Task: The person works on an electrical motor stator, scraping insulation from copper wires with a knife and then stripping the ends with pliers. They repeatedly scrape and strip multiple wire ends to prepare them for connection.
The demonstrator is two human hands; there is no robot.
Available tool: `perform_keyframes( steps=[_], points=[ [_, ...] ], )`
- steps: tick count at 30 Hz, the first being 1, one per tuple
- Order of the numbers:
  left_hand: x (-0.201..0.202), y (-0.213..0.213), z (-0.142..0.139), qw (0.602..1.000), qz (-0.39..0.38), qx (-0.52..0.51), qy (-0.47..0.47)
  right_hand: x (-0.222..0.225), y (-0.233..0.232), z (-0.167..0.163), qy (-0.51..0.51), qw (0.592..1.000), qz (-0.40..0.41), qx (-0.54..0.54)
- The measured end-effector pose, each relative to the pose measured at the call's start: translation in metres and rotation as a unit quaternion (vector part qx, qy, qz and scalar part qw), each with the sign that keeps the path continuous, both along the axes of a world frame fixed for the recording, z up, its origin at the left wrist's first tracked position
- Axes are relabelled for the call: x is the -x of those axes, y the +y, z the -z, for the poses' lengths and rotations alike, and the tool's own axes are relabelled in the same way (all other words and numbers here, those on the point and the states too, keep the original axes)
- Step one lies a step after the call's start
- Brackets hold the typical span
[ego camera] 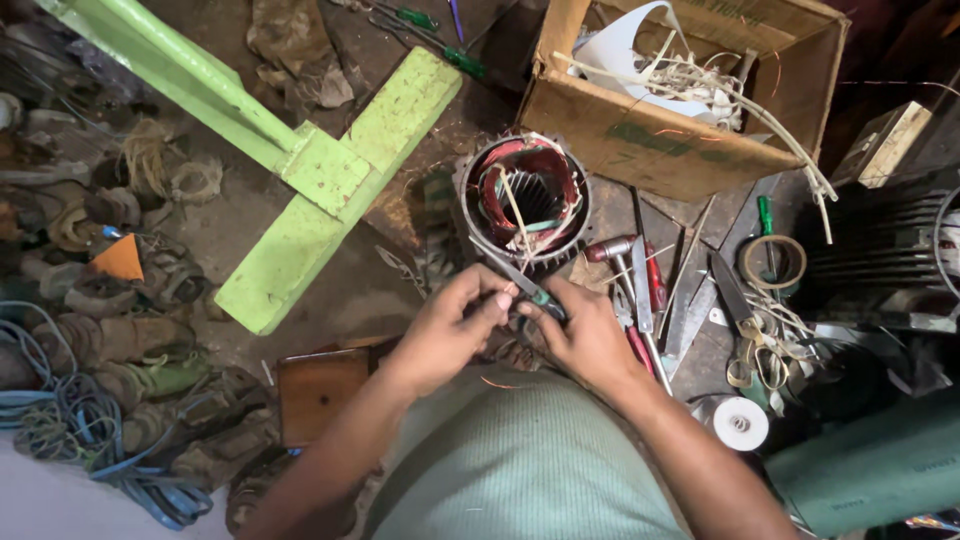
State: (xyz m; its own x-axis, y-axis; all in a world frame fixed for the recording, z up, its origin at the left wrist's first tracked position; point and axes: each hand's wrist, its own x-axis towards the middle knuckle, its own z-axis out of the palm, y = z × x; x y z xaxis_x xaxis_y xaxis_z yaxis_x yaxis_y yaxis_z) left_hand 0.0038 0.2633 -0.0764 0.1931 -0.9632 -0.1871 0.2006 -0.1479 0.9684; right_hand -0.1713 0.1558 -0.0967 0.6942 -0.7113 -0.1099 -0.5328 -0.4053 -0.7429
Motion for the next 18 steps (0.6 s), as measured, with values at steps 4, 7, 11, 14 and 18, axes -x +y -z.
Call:
perform_keyframes(
  steps=[4, 7, 11, 14, 18],
  points=[
    [-0.019, 0.0, -0.03, 0.738, -0.034, 0.221, -0.637, 0.036, -0.002, -0.001, -0.047, 0.997, -0.056, 0.024],
    [-0.028, -0.015, -0.044, 0.686, -0.074, 0.247, -0.68, 0.08, 0.0, 0.007, 0.096, 0.991, 0.003, -0.09],
    [-0.013, -0.023, -0.048, 0.958, 0.21, -0.175, -0.086, 0.116, 0.014, 0.046, 0.115, 0.985, 0.125, -0.03],
    [-0.017, -0.013, -0.039, 0.898, 0.401, -0.123, -0.135, 0.123, 0.017, 0.074, 0.161, 0.961, 0.223, 0.006],
    [-0.087, -0.015, -0.015, 0.892, 0.166, -0.11, -0.406, 0.115, 0.02, 0.09, 0.191, 0.93, 0.292, 0.11]
  ],
)
